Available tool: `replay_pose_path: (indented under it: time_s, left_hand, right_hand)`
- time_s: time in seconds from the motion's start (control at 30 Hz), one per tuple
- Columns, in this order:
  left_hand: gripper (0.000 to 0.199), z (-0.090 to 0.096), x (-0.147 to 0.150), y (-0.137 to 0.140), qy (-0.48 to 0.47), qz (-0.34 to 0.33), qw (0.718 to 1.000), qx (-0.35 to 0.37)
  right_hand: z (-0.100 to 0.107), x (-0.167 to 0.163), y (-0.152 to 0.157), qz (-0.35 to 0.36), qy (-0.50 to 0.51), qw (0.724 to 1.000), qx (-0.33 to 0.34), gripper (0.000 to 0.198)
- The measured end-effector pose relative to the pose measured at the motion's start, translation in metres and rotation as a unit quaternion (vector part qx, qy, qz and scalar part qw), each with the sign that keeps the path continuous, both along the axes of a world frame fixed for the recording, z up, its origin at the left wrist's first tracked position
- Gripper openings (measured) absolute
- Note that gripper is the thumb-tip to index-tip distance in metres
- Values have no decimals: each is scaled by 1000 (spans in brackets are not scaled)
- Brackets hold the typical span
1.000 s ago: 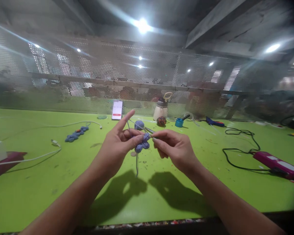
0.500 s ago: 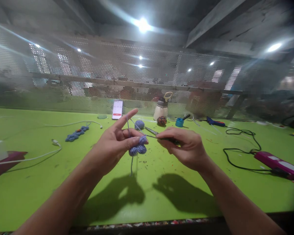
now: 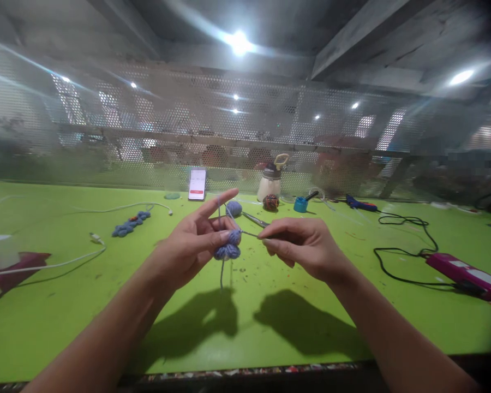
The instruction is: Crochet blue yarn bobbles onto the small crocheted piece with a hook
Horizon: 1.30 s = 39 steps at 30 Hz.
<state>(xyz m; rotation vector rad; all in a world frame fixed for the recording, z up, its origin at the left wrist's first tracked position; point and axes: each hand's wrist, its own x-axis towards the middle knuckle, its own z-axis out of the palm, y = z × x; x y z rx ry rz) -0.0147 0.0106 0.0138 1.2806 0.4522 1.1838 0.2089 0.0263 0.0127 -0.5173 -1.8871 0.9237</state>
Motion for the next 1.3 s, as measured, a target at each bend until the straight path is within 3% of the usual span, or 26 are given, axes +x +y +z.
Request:
replay_pose_path:
  time_s: [0.2, 0.4, 0.57, 0.7, 0.73, 0.8, 0.9, 1.0, 1.1, 1.2, 1.3]
  left_hand:
    - [48, -2, 7, 1, 125, 49, 987, 87]
    - [73, -3, 14, -4, 182, 108, 963, 165]
    - [71, -9, 16, -6, 292, 200, 885, 301]
    - [68, -17, 20, -2, 308, 257, 821, 407]
    - [68, -19, 21, -1, 296, 261, 823, 408]
    - [69, -20, 23, 0, 255, 253, 857, 368]
    - [76, -17, 25, -2, 164, 195, 938, 236]
    - [81, -11, 22, -3, 78, 116, 983, 118]
    - [83, -5, 16, -4, 19, 78, 995, 63]
    - [82, -1, 11, -3, -22, 60, 997, 43]
    - [79, 0, 6, -1, -42, 47, 998, 28]
  right_hand:
    - [-7, -3, 4, 25, 44, 995, -82, 11]
    - [-6, -6, 5, 11, -4, 994, -110, 12]
    - [-10, -10, 7, 16, 26, 979, -199, 18]
    - [-13, -19, 4, 15, 93, 954, -286, 21]
    - [-14, -22, 3, 15, 107, 948, -298, 21]
    - [-15, -27, 1, 16, 130, 944, -304, 22]
    - [-19, -30, -1, 8, 152, 956, -252, 20]
    - [-20, -28, -2, -22, 130, 982, -134, 13]
    - [-17, -19, 1, -70, 58, 996, 8, 7]
    - [-12, -10, 5, -119, -7, 980, 158, 6]
    - [-8, -3, 7, -125, -41, 965, 228, 8]
